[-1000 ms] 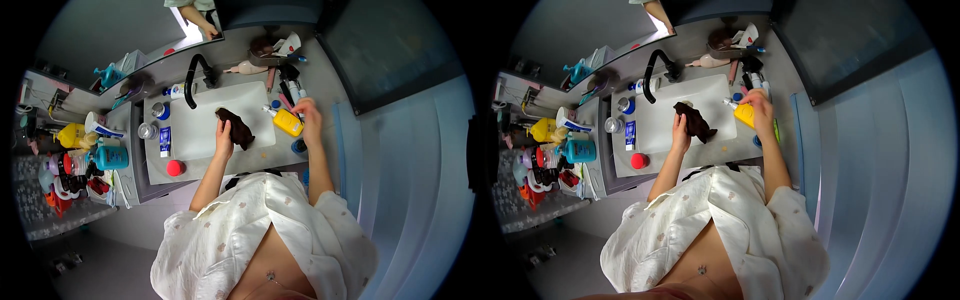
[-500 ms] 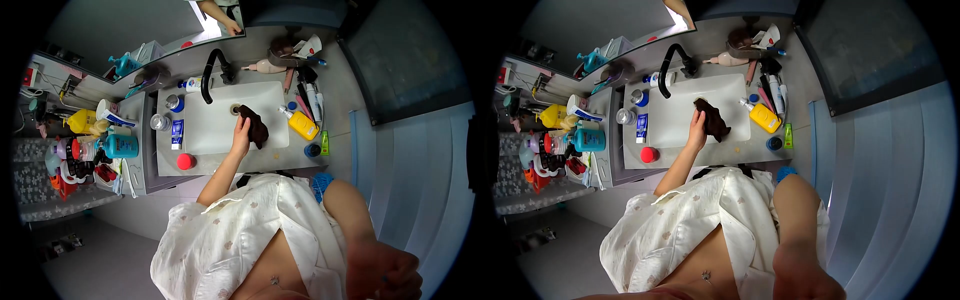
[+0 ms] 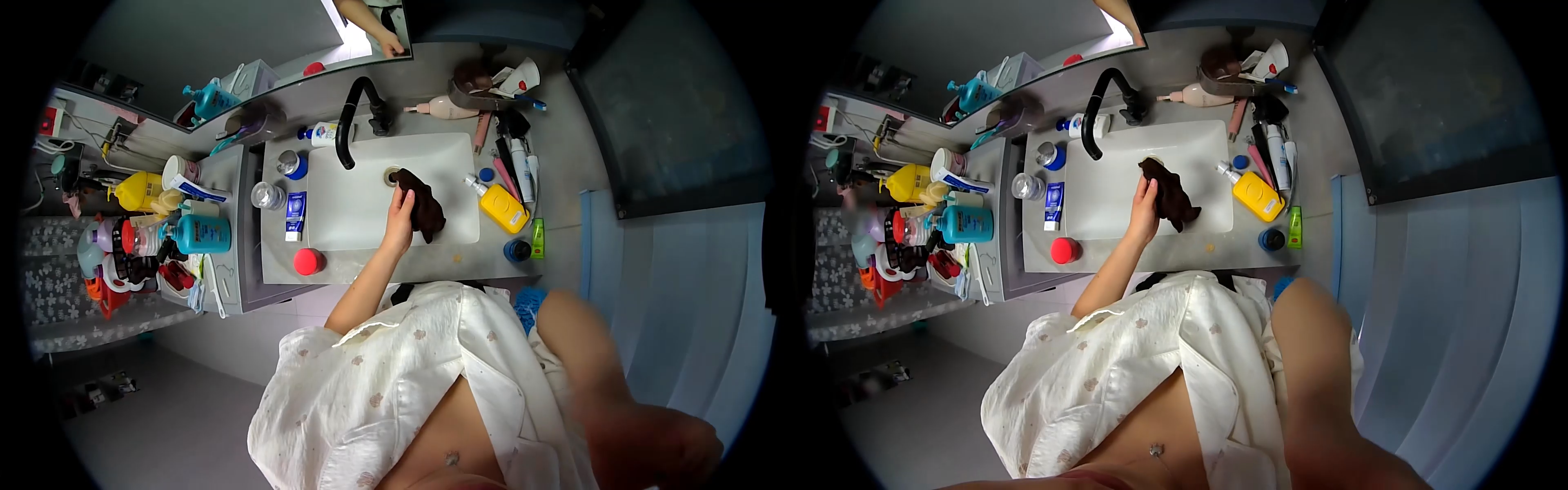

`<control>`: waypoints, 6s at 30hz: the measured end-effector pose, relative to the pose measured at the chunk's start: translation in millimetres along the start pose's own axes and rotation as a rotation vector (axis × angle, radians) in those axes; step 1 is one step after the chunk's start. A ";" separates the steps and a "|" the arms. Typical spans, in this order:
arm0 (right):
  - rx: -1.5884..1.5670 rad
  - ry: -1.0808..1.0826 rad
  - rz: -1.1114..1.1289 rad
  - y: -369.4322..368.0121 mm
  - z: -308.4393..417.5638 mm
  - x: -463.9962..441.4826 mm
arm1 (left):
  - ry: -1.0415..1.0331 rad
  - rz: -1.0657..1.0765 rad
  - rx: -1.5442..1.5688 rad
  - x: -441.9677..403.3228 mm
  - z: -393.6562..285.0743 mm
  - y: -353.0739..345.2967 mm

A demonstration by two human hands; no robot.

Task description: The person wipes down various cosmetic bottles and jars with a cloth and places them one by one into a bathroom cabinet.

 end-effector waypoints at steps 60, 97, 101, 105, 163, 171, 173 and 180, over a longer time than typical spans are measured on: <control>1.782 -1.201 0.309 311.4 -125.9 251.4 | 0.097 0.064 0.130 -10.6 -18.0 6.1; 0.278 -1.646 -0.200 168.1 -161.0 307.3 | -0.320 0.154 -1.836 93.2 -15.8 112.9; 0.412 -1.505 0.097 166.4 -172.6 346.8 | -0.312 -0.068 -1.604 77.0 -54.9 73.7; 0.330 -1.495 0.146 143.1 -180.4 374.4 | -0.696 -0.121 -1.139 39.9 -61.1 42.9; 0.033 -2.538 0.438 160.3 -255.7 423.9 | 0.129 -0.147 0.628 -116.9 -3.6 92.7; 1.354 -1.170 1.171 135.8 -253.8 428.6 | -0.016 -0.833 0.143 -125.3 6.2 95.8; 1.323 -1.232 1.216 136.0 -258.2 429.6 | -0.032 -0.912 0.068 -119.8 2.2 101.3; 0.460 -1.887 1.254 123.2 -288.1 428.3 | 0.005 -0.253 0.547 -115.7 2.3 147.2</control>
Point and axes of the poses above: each hand's wrist, its own x-axis away from the middle knuckle, its own y-axis out of the back of the hand, z = x × y, the point moved 3 cm from there along -x, towards the middle knuckle, and after that the axes turned 3 degrees about -z, right-handed, at the moved point
